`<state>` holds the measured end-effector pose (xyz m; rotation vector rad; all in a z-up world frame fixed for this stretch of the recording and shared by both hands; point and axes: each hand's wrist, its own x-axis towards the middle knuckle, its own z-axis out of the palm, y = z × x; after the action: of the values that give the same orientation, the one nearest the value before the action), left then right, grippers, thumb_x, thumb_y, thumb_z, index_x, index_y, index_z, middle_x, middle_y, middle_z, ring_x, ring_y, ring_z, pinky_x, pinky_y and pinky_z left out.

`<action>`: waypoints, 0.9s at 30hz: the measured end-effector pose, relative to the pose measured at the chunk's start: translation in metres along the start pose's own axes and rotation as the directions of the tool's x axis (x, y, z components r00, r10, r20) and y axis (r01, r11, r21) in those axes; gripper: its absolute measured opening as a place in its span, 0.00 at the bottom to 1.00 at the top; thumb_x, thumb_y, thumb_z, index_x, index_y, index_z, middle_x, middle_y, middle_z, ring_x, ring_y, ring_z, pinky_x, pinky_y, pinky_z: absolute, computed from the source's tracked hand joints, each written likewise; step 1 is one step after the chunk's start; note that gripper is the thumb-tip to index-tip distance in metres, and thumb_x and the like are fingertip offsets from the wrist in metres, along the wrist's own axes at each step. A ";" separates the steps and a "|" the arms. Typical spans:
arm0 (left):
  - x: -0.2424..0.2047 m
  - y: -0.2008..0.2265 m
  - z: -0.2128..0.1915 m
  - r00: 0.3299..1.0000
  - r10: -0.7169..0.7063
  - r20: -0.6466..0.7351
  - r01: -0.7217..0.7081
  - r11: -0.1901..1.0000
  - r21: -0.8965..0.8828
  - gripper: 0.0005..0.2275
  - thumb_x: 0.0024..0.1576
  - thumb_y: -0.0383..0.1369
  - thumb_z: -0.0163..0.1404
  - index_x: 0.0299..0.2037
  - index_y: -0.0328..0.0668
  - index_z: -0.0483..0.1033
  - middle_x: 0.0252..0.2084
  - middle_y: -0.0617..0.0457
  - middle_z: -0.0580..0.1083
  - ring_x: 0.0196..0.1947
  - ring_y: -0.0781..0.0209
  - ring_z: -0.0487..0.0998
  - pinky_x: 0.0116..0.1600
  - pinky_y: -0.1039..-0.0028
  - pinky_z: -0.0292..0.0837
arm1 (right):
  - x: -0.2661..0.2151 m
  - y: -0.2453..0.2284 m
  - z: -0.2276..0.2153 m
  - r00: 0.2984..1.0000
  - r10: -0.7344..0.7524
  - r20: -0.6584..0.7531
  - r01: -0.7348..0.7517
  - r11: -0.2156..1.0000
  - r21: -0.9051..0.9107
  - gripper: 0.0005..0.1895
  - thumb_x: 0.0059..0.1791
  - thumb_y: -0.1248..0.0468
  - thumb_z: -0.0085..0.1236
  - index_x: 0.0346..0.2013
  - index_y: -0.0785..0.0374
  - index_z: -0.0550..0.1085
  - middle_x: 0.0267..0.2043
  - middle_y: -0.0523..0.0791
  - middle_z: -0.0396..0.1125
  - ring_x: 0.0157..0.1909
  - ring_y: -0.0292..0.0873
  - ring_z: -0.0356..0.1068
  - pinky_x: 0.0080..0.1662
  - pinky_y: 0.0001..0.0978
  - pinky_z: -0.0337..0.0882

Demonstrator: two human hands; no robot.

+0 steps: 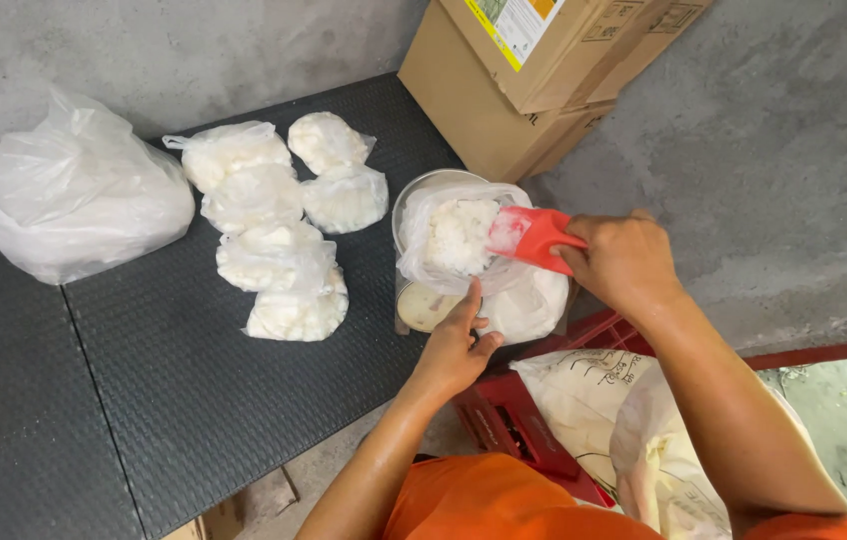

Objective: Measuring and weighing a white powder using a scoop and a mechanical scale.

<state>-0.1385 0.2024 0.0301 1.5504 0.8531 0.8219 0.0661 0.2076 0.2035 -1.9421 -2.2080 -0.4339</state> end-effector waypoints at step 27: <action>-0.007 0.008 0.008 0.999 0.040 0.007 -0.040 0.998 0.049 0.37 0.56 0.33 0.57 0.74 0.34 0.50 0.66 0.36 0.69 0.59 0.51 0.78 0.48 0.67 0.76 | -0.045 0.000 -0.012 0.986 0.110 -0.122 -0.100 0.991 0.089 0.13 0.47 0.54 0.70 0.36 0.59 0.81 0.28 0.48 0.73 0.29 0.52 0.71 0.40 0.43 0.70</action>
<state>-0.1348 0.1912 0.0368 1.6168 0.8460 0.8306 0.0715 0.1618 0.2012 -1.9213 -2.0028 -0.4304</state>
